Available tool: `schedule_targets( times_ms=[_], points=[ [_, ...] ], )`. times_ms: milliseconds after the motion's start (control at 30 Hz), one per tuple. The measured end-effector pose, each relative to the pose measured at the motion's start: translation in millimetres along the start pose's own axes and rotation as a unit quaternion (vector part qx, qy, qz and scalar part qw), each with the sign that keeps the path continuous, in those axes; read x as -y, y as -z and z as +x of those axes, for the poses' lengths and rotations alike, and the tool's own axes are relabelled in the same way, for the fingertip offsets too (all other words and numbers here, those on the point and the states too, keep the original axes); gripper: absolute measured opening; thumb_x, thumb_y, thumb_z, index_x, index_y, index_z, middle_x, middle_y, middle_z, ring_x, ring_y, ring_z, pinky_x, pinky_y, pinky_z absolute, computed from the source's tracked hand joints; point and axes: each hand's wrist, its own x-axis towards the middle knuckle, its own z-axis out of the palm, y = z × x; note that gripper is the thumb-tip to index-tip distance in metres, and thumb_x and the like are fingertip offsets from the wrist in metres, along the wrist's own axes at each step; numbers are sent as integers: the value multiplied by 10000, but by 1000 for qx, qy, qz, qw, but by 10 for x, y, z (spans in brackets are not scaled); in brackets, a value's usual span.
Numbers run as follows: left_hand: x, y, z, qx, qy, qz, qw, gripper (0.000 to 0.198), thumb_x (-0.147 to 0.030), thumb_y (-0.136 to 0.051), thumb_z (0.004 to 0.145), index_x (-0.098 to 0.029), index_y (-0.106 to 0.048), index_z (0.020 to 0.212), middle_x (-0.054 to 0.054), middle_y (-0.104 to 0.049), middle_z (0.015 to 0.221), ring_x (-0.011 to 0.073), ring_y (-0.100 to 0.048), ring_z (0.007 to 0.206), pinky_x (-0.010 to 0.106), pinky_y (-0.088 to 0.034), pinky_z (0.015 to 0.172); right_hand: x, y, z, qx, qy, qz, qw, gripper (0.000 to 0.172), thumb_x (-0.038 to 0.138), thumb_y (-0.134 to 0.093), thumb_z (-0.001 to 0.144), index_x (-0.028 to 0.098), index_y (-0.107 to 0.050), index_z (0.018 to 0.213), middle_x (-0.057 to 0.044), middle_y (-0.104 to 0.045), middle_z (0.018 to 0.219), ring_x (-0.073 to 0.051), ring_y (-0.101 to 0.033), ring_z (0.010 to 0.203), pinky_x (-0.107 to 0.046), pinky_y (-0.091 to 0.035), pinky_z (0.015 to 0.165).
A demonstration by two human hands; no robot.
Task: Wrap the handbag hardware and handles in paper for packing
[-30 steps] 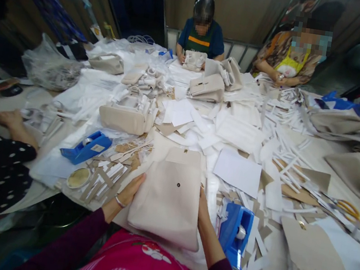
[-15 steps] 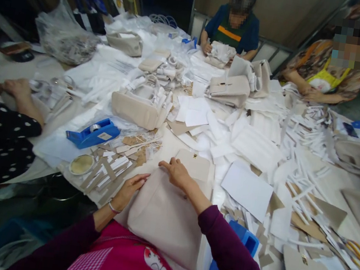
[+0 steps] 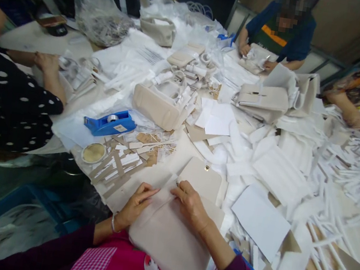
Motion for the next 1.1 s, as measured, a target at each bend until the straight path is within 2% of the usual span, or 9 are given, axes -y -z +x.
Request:
schedule_targets(
  times_ms=[200, 300, 367, 433, 500, 667, 800, 900, 1100],
  points=[
    [-146, -54, -160, 126, -93, 123, 980, 522, -352, -451, 887, -220, -350, 1382, 104, -419, 1190, 239, -368, 1112, 448, -317, 1013, -78, -131, -131, -66, -33, 62, 995, 260, 25, -420, 805, 196, -608, 862, -32, -452, 820, -143, -480, 769, -256, -405, 670],
    [-214, -50, -186, 180, -106, 162, 964, 691, -491, -536, 815, -179, -317, 1392, 128, -424, 1232, 268, -367, 1114, 464, -308, 1007, -88, -66, -54, -34, -24, 52, 998, 231, 20, -433, 774, 181, -594, 815, -82, -490, 1067, -143, -492, 814, -275, -421, 702],
    [-247, -50, -192, 190, -96, 182, 960, 760, -543, -574, 767, -181, -321, 1385, 129, -427, 1239, 275, -372, 1112, 457, -317, 993, -82, 28, 45, 26, 13, 14, 999, 188, 35, -456, 769, 178, -577, 783, -95, -461, 1255, -171, -492, 900, -315, -418, 761],
    [-276, -62, -199, 183, -83, 203, 958, 779, -564, -600, 736, -191, -342, 1369, 120, -433, 1242, 277, -374, 1112, 452, -321, 982, -68, 132, 170, 99, 63, -43, 992, 162, 47, -479, 765, 186, -563, 757, -76, -501, 1277, -224, -457, 1043, -374, -376, 849],
    [-313, -92, -206, 164, -72, 230, 956, 764, -565, -614, 723, -193, -370, 1345, 113, -439, 1241, 277, -375, 1105, 450, -324, 967, -50, 214, 301, 169, 106, -85, 976, 152, 52, -499, 754, 193, -554, 752, -61, -608, 1139, -249, -426, 1128, -404, -315, 911],
    [-435, -255, -196, 80, -22, 305, 949, 604, -522, -629, 727, -168, -496, 1199, 102, -470, 1142, 277, -391, 1065, 441, -349, 928, -30, 262, 549, 285, 90, -123, 946, 139, 99, -517, 747, 196, -560, 838, -26, -653, 733, -173, -584, 788, -284, -350, 773],
    [-445, -400, -160, 38, 34, 346, 937, 565, -447, -623, 744, -137, -475, 1192, 105, -494, 1080, 281, -418, 1032, 435, -373, 909, -85, 188, 623, 277, 13, -175, 945, 126, 201, -517, 790, 206, -568, 905, -39, -666, 754, -187, -607, 740, -257, -313, 627],
    [-396, -457, -155, 22, 57, 349, 935, 575, -308, -557, 783, -121, -364, 1291, 121, -490, 1122, 268, -428, 1063, 413, -369, 939, -154, 102, 595, 248, -34, -181, 951, 134, 241, -518, 813, 220, -560, 938, -31, -681, 799, -192, -620, 770, -252, -305, 630],
    [-377, -452, -300, 14, 117, 325, 938, 560, -156, -486, 733, -110, -339, 1271, 123, -508, 1149, 236, -454, 1110, 339, -369, 971, -251, -99, 391, 160, -113, -176, 965, 135, 281, -494, 848, 228, -558, 954, -25, -695, 862, -190, -623, 809, -247, -319, 656]
  ],
)
